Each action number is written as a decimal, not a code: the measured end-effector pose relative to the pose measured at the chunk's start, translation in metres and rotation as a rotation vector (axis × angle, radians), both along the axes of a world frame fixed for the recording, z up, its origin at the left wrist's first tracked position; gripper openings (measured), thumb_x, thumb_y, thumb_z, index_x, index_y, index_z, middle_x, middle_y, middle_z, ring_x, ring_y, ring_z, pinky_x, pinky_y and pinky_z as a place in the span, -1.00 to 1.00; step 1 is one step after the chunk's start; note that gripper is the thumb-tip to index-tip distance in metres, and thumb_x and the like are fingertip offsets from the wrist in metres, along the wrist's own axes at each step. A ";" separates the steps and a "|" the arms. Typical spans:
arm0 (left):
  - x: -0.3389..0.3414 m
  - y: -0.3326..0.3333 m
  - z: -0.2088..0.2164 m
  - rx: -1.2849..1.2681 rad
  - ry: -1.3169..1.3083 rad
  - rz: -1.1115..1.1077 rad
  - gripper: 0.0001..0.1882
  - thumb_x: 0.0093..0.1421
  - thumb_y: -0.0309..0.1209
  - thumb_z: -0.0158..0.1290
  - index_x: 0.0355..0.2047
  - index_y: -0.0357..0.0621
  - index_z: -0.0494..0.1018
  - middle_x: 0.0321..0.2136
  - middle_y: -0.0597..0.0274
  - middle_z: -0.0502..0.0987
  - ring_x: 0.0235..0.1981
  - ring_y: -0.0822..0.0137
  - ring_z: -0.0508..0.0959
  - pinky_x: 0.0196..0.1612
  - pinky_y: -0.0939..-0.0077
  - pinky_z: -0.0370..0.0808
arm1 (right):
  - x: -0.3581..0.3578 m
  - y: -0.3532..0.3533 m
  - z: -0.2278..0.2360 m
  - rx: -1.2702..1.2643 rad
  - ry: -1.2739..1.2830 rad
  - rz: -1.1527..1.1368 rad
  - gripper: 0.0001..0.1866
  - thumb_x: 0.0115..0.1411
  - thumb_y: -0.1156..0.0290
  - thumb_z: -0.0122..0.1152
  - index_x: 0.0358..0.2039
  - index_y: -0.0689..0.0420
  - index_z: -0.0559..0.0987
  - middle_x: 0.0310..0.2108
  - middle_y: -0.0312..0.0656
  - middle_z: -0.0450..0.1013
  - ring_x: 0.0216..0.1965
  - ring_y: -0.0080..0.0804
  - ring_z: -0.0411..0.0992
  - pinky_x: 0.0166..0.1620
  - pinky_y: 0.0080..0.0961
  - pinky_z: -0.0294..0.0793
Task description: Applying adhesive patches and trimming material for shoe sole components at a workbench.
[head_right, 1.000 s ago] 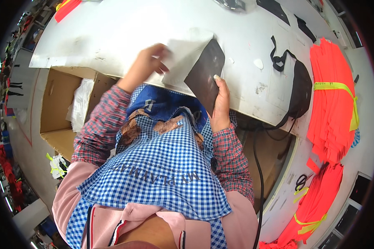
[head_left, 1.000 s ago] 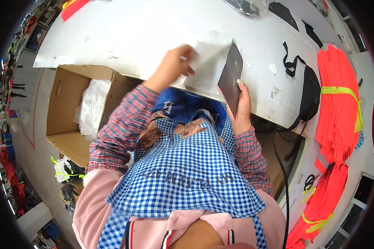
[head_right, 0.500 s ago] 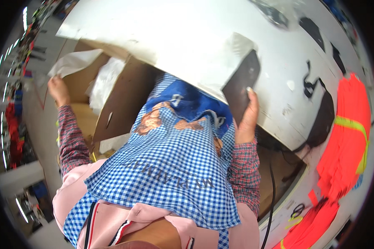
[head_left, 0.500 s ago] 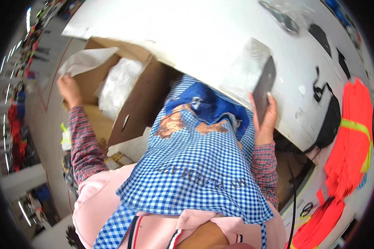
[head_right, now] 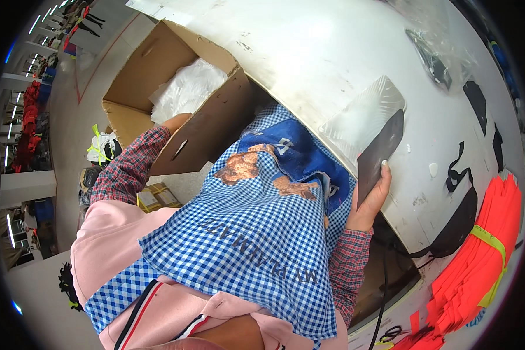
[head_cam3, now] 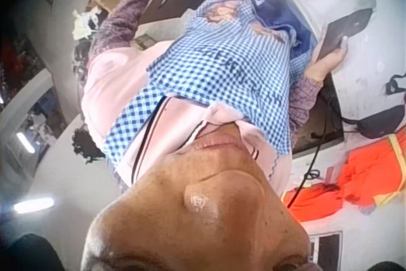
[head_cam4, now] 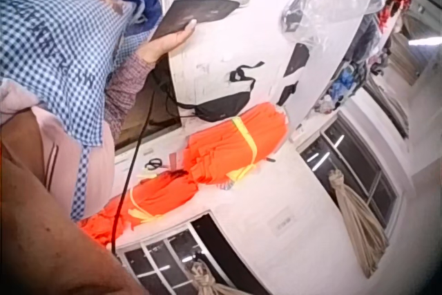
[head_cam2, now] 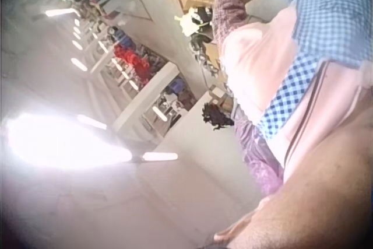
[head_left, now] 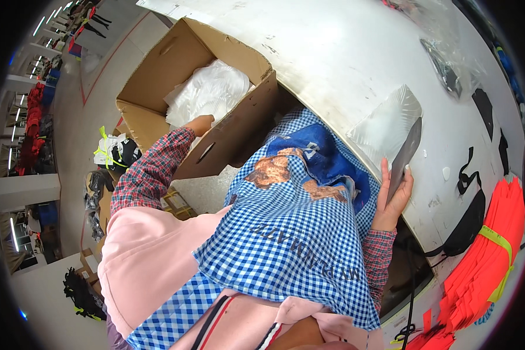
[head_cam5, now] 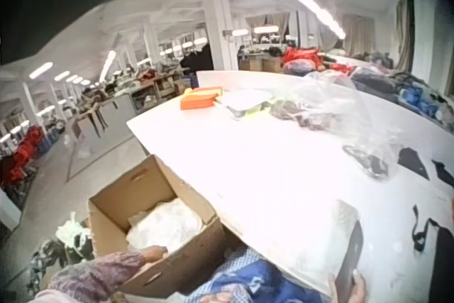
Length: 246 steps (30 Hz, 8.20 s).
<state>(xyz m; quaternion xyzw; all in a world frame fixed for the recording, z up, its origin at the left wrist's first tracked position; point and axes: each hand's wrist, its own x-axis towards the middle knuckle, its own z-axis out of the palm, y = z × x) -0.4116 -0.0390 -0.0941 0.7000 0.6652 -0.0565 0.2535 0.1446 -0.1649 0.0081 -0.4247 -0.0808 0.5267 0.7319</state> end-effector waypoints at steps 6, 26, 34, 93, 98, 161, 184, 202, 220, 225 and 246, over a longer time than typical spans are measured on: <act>0.099 0.010 0.142 0.757 -0.233 0.001 -0.64 0.32 -0.21 0.08 -0.47 -0.27 0.49 -0.59 -0.14 0.48 -0.60 -0.02 0.49 -0.49 0.22 0.42 | 0.005 0.000 -0.004 -0.011 0.013 0.016 -0.68 0.35 0.29 0.09 -0.02 0.27 0.47 -0.02 -0.13 0.44 0.03 -0.38 0.42 0.27 -0.13 0.35; 0.282 -0.092 0.274 -0.375 -1.943 -0.511 -0.57 0.38 -0.06 -0.04 -0.30 -0.25 0.47 -0.38 0.18 0.54 -0.36 0.32 0.51 -0.21 0.41 0.47 | 0.003 -0.001 -0.006 -0.026 -0.043 0.019 -0.61 0.32 0.21 0.12 0.01 0.23 0.50 -0.04 -0.14 0.50 -0.01 -0.32 0.45 0.11 -0.40 0.42; 0.336 -0.091 0.299 -0.586 -2.278 -0.672 -0.66 0.38 -0.18 -0.05 -0.18 -0.26 0.46 -0.28 0.13 0.54 -0.21 0.25 0.51 -0.10 0.37 0.46 | 0.000 0.000 -0.010 -0.033 -0.043 -0.006 -0.60 0.35 0.19 0.09 0.03 0.24 0.49 -0.02 -0.14 0.48 0.00 -0.33 0.44 0.12 -0.39 0.40; 0.362 0.021 0.095 0.260 -0.693 -0.682 -0.33 0.31 -0.19 0.09 0.33 -0.19 0.16 0.23 0.01 0.40 0.17 0.11 0.45 0.40 -0.03 -0.04 | 0.039 0.070 -0.025 -0.178 -1.207 0.059 -0.78 0.23 0.27 0.27 -0.31 0.18 0.59 -0.45 -0.24 0.54 -0.43 -0.56 0.40 -0.31 -0.53 0.40; 0.360 0.019 0.095 0.342 -0.635 -0.770 -0.34 0.23 -0.13 0.18 0.25 -0.16 0.31 0.24 0.01 0.37 0.19 0.09 0.45 0.37 -0.19 -0.03 | 0.038 0.075 -0.022 -0.281 -1.221 0.101 -0.76 0.23 0.22 0.27 -0.31 0.15 0.59 -0.48 -0.22 0.54 -0.49 -0.51 0.41 -0.37 -0.47 0.39; 0.353 0.018 0.085 0.504 -0.558 -0.882 -0.42 0.16 -0.08 0.23 0.11 -0.12 0.48 0.28 0.03 0.31 0.33 0.06 0.27 0.40 -0.05 0.11 | 0.020 0.049 -0.019 -0.251 -1.459 -0.092 -0.88 0.23 0.47 0.19 -0.33 0.27 0.51 -0.36 -0.06 0.49 -0.39 -0.23 0.50 -0.27 -0.33 0.49; 0.352 0.022 0.091 0.474 -0.574 -0.882 -0.45 0.16 -0.13 0.24 0.08 -0.15 0.49 0.28 0.04 0.32 0.32 0.07 0.30 0.40 -0.05 0.10 | 0.015 0.041 -0.029 -0.225 -1.611 -0.147 -0.85 0.21 0.40 0.23 -0.27 0.19 0.54 -0.18 -0.04 0.56 -0.08 -0.05 0.47 0.00 -0.19 0.46; 0.352 0.021 0.088 0.480 -0.536 -0.915 -0.41 0.21 -0.06 0.18 0.16 -0.10 0.45 0.30 0.05 0.29 0.34 0.10 0.27 0.40 -0.07 0.08 | 0.019 0.044 -0.026 -0.232 -1.225 -0.172 -0.83 0.24 0.38 0.24 -0.30 0.24 0.56 -0.26 -0.04 0.62 -0.28 -0.23 0.56 -0.15 -0.36 0.51; 0.352 0.021 0.088 0.462 -0.538 -0.912 -0.42 0.22 -0.06 0.17 0.16 -0.09 0.45 0.31 0.06 0.28 0.34 0.10 0.26 0.41 -0.07 0.05 | 0.032 0.047 -0.030 -0.269 -0.966 -0.114 -0.83 0.29 0.37 0.24 -0.29 0.24 0.57 -0.41 -0.33 0.53 -0.39 -0.69 0.40 -0.32 -0.70 0.36; 0.352 0.020 0.087 0.464 -0.542 -0.909 -0.42 0.21 -0.06 0.18 0.15 -0.10 0.45 0.31 0.06 0.28 0.32 0.10 0.28 0.41 -0.08 0.06 | 0.032 0.047 -0.027 -0.258 -0.877 -0.094 -0.82 0.29 0.34 0.24 -0.28 0.21 0.57 -0.39 -0.33 0.52 -0.37 -0.69 0.38 -0.30 -0.71 0.33; 0.352 0.020 0.087 0.461 -0.538 -0.906 -0.42 0.21 -0.07 0.18 0.15 -0.11 0.45 0.31 0.06 0.28 0.31 0.09 0.30 0.41 -0.08 0.06 | 0.039 0.047 -0.019 -0.298 -0.684 -0.031 -0.78 0.28 0.31 0.24 -0.19 0.20 0.57 -0.24 -0.25 0.58 -0.24 -0.61 0.49 -0.20 -0.64 0.41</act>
